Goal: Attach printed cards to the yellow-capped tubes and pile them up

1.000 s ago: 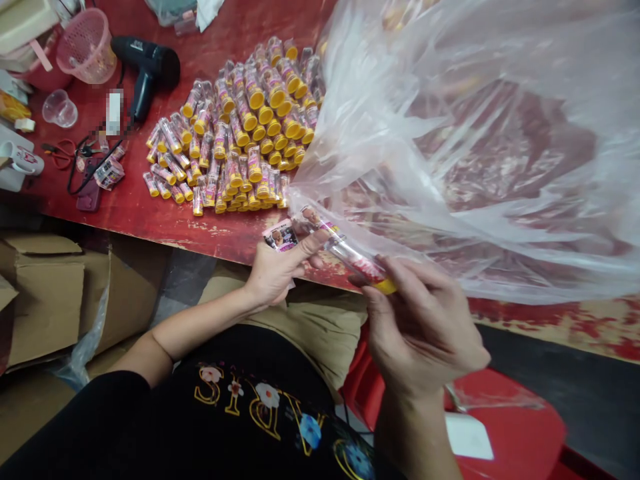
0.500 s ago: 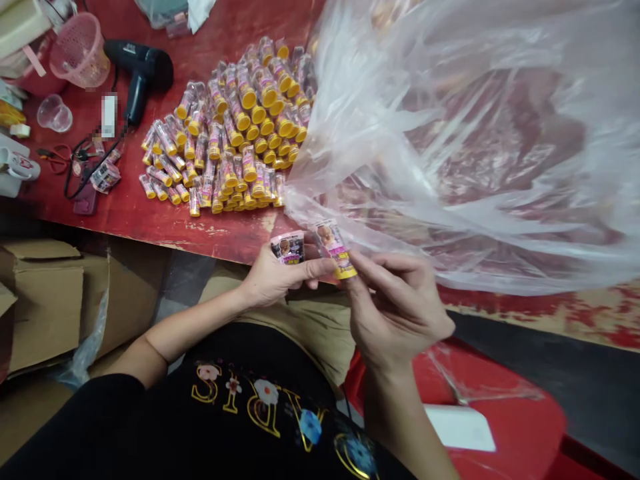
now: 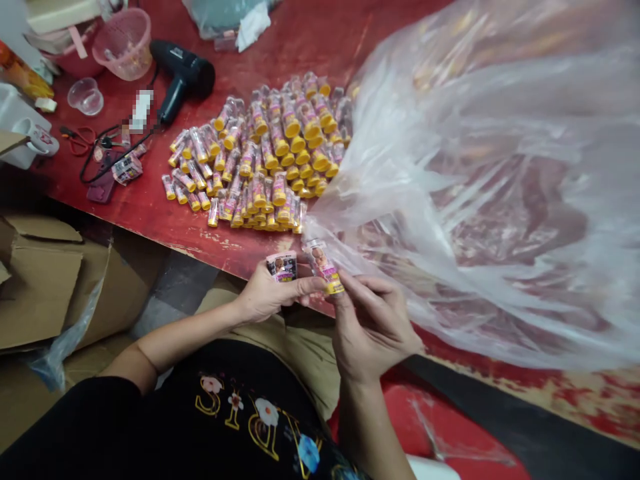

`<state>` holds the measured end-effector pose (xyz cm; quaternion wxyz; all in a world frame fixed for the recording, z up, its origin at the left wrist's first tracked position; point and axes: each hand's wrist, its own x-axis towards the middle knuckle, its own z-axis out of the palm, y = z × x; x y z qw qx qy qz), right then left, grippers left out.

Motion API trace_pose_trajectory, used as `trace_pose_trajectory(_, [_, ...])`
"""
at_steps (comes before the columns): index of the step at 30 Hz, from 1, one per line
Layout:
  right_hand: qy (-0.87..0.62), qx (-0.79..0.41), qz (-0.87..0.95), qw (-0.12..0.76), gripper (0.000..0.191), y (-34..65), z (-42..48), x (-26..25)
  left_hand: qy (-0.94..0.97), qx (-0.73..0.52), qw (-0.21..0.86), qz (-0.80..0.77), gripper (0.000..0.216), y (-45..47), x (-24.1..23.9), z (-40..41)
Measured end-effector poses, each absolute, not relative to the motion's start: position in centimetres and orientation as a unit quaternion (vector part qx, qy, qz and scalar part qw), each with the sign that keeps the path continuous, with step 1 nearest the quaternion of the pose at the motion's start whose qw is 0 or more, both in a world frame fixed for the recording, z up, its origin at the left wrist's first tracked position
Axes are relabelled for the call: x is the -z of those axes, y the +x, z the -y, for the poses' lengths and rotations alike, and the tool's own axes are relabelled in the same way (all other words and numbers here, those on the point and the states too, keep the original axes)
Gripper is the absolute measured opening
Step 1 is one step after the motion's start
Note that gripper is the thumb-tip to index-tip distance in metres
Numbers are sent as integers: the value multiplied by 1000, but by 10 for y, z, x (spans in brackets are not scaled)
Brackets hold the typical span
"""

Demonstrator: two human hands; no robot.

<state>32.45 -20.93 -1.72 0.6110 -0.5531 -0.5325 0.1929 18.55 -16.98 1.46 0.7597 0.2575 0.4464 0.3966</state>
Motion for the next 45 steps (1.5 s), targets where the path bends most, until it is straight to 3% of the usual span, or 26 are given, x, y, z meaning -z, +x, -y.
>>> trace_pose_trajectory(4, [-526, -237, 525, 625, 24, 304, 165, 17, 210, -472, 719, -465, 69, 166, -15, 163])
trace_pose_trajectory(11, [-497, -127, 645, 566, 22, 268, 72, 19, 74, -542, 683, -483, 64, 124, 1, 170])
trace_pose_trajectory(17, [-518, -212, 628, 540, 39, 287, 151, 27, 86, -496, 709, -494, 61, 121, 16, 185])
trace_pose_trajectory(23, [-637, -222, 559, 482, 38, 319, 261, 71, 167, -377, 776, -477, 69, 148, 20, 186])
trace_pose_trajectory(30, [-715, -260, 337, 555, 31, 309, 316, 90, 242, -312, 814, -426, 67, 197, 21, 175])
trace_pose_trajectory(38, [-582, -422, 214, 662, 64, 280, 294, 90, 270, -325, 823, -379, 62, 243, 7, 202])
trace_pose_trajectory(45, [-498, -549, 203, 640, 78, 300, 307, 93, 311, -401, 755, -415, 65, 244, 8, 237])
